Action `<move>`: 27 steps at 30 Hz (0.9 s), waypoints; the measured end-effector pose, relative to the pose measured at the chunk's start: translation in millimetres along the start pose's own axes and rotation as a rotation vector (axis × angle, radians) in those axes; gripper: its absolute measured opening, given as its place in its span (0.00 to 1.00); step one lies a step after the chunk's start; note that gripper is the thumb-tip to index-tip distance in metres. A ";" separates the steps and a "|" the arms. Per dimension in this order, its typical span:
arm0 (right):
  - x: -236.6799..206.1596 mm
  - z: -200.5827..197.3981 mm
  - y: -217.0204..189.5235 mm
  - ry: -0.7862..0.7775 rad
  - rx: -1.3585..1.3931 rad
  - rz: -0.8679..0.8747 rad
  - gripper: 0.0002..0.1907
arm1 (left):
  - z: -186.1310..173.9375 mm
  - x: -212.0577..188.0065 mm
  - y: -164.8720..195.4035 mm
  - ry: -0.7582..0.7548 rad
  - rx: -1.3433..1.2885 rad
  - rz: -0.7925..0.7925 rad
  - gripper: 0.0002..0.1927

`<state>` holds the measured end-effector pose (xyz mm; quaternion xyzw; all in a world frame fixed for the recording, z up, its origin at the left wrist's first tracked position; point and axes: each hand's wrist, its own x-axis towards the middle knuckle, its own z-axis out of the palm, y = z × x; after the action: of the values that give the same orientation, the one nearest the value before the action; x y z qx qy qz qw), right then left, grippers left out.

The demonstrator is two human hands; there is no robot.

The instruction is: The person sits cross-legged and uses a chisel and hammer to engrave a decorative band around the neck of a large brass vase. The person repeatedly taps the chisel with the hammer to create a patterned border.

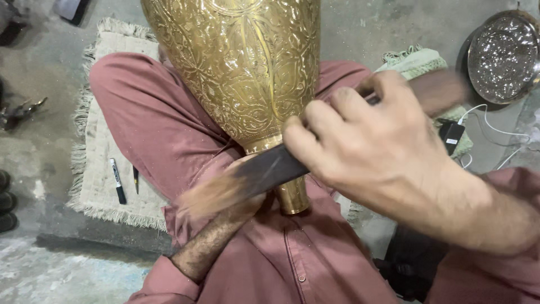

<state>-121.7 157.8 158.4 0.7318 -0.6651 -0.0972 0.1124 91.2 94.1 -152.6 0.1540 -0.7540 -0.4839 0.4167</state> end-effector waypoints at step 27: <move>-61.4 50.4 31.9 0.064 0.276 0.341 0.20 | -36.2 114.5 63.2 -0.517 -0.015 -0.132 0.18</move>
<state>-172.6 214.3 119.2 0.6197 -0.7824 0.0387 0.0470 60.8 30.2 -36.8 0.0711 -0.8201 -0.5390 0.1787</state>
